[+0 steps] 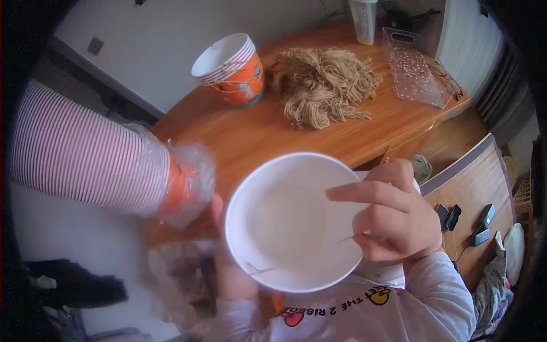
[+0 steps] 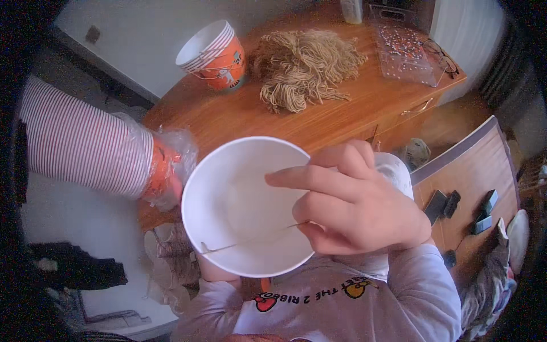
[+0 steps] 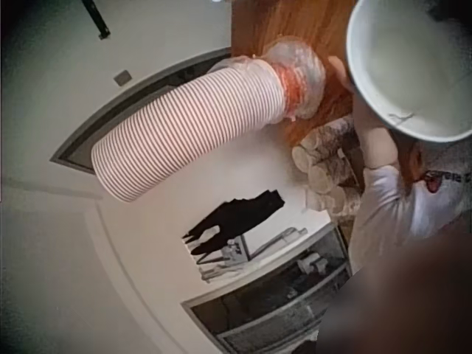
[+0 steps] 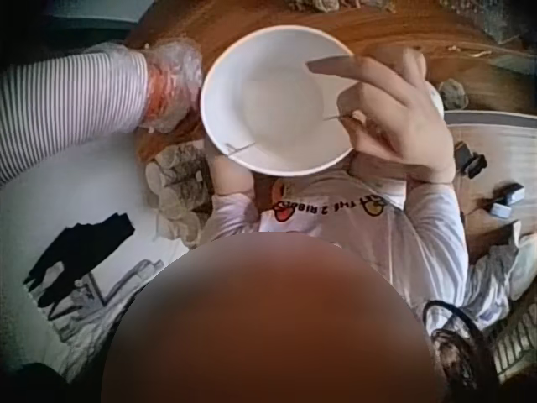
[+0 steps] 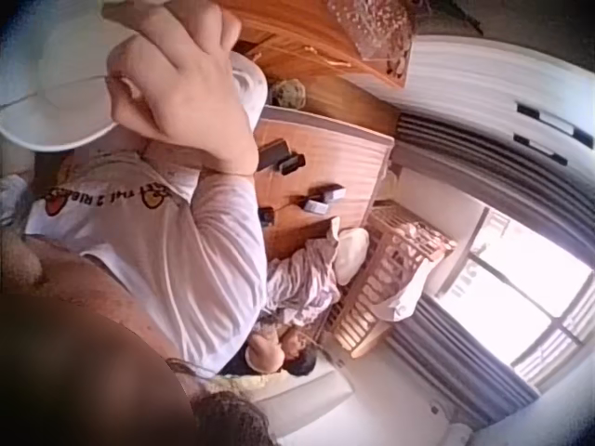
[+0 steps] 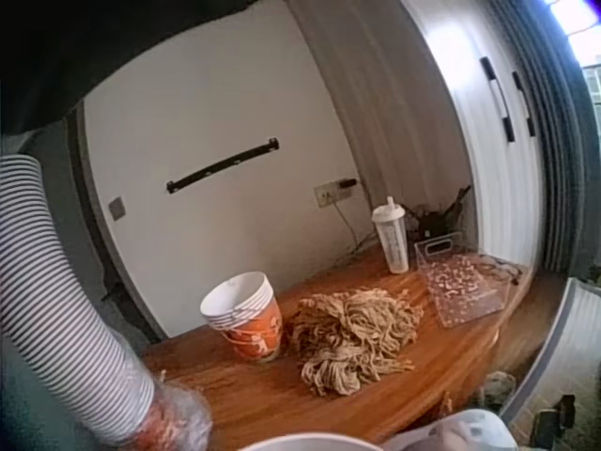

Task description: Thread a cord through the rim of paper bowls to assemble or finish the product.

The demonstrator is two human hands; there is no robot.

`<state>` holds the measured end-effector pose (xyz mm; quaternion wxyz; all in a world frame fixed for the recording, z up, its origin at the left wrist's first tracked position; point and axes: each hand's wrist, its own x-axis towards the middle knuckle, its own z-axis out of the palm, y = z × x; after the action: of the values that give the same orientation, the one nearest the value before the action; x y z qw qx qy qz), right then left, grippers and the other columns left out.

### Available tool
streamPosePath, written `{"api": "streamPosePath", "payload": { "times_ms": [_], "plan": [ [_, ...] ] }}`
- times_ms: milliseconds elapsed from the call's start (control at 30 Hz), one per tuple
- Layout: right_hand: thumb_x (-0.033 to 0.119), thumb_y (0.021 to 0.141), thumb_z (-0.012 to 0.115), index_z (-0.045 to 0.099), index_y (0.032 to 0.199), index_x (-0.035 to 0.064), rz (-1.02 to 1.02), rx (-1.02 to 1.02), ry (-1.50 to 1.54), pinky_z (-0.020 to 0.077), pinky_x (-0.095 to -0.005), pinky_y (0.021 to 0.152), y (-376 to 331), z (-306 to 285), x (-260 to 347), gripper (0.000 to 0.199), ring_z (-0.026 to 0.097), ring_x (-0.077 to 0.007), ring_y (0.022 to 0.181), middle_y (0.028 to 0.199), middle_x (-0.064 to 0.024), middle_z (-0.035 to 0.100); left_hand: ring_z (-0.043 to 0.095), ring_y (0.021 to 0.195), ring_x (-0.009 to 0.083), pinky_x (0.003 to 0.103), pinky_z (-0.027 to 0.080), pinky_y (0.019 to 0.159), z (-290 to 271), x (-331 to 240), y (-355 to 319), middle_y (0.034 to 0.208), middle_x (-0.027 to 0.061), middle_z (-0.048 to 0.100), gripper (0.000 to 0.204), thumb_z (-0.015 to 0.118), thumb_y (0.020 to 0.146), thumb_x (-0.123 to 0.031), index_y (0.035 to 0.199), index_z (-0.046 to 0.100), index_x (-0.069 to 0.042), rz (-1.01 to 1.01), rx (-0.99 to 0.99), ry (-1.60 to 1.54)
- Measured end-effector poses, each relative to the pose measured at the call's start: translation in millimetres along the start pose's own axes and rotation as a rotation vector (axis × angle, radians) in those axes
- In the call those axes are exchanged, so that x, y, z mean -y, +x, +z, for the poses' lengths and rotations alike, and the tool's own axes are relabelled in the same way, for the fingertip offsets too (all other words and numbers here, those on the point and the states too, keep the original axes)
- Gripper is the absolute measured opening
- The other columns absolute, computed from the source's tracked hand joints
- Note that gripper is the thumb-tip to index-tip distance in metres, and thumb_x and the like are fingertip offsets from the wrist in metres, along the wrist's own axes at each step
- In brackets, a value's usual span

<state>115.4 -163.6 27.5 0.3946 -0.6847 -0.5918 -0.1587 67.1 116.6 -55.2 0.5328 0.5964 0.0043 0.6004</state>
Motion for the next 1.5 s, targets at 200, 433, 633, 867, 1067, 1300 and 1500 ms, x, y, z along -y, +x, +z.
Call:
{"api": "streamPosePath", "payload": {
  "times_ms": [200, 433, 633, 867, 1067, 1300, 1500],
  "plan": [
    [0.02, 0.088, 0.065, 0.057, 0.08, 0.012, -0.008, 0.089, 0.236, 0.0423, -0.036, 0.073, -2.6, 2.8, -30.6, 0.013, 0.06, -0.0245, 0.085, 0.103, -0.0093, 0.07, 0.049, 0.12, 0.0277, 0.045, 0.038, 0.103, -48.0, -36.1, -50.0, 0.133, 0.016, 0.049, 0.055, 0.057, 0.09, -0.026, 0.137, 0.04, -0.002, -0.077, 0.027, -0.108],
    [0.014, 0.096, 0.056, 0.053, 0.089, 0.0045, 0.149, -0.04, 0.93, 0.0512, -0.0372, 0.069, -6.3, 27.9, -20.4, 0.013, 0.068, -0.0283, 0.082, 0.081, -0.0133, 0.065, 0.049, 0.12, 0.0273, 0.045, 0.039, 0.103, -27.9, -45.1, -32.5, 0.134, 0.0157, 0.048, 0.055, 0.054, 0.091, -0.027, 0.137, 0.039, -0.002, -0.101, 0.013, -0.201],
    [0.008, 0.096, 0.053, 0.048, 0.097, 0.0001, 0.484, -0.058, 0.719, 0.0518, -0.0307, 0.077, -3.4, 22.3, -6.4, 0.01, 0.065, -0.018, 0.086, 0.103, -0.0146, 0.062, 0.047, 0.119, 0.0244, 0.043, 0.039, 0.095, -55.4, -24.8, -17.2, 0.138, 0.0095, 0.046, 0.044, 0.052, 0.092, -0.027, 0.131, 0.044, -0.008, 0.009, 0.208, -0.443],
    [-0.002, 0.093, 0.054, 0.049, 0.103, -0.0003, 0.462, -0.086, 0.505, 0.0516, -0.0305, 0.079, -4.8, 37.3, -14.0, 0.012, 0.065, -0.0203, 0.094, 0.105, -0.0133, 0.062, 0.053, 0.055, 0.0079, 0.023, 0.042, 0.051, 2.3, -78.0, -67.0, 0.072, 0.0013, 0.059, 0.062, 0.048, 0.096, -0.055, 0.132, 0.054, -0.006, -0.871, 1.173, -0.367],
    [-0.002, 0.091, 0.058, 0.043, 0.112, 0.0007, 0.45, -0.241, 0.701, 0.053, -0.0295, 0.076, -3.9, 46.7, -12.8, 0.027, 0.064, -0.0186, 0.099, 0.113, -0.014, 0.059, 0.041, 0.047, 0.0064, 0.022, 0.034, 0.046, 30.7, -53.8, -108.5, 0.067, -0.0012, 0.05, 0.061, 0.046, 0.098, -0.051, 0.144, 0.037, -0.011, -1.339, 0.942, -0.973],
    [0.006, 0.081, 0.07, 0.039, 0.11, 0.0052, 0.581, -0.328, 1.072, 0.0483, -0.0338, 0.081, -6.9, 36.7, -6.8, 0.042, 0.06, -0.0208, 0.09, 0.107, -0.0138, 0.057, 0.034, 0.044, 0.009, 0.025, 0.031, 0.045, 47.3, -61.4, -102.9, 0.058, -0.0021, 0.041, 0.039, 0.04, 0.102, -0.044, 0.124, 0.054, -0.015, -1.573, 0.342, -1.43],
    [0.009, 0.077, 0.071, 0.045, 0.11, 0.0015, 0.689, -0.162, 1.106, 0.0451, -0.028, 0.075, -14.0, 16.2, -15.3, 0.043, 0.059, -0.0177, 0.086, 0.092, -0.0091, 0.057, 0.035, 0.039, 0.0128, 0.027, 0.028, 0.037, 38.5, -63.9, -103.9, 0.053, 0.0019, 0.04, 0.04, 0.032, 0.104, -0.039, 0.09, 0.049, -0.006, -0.922, 0.352, -0.721]
  ]
}}
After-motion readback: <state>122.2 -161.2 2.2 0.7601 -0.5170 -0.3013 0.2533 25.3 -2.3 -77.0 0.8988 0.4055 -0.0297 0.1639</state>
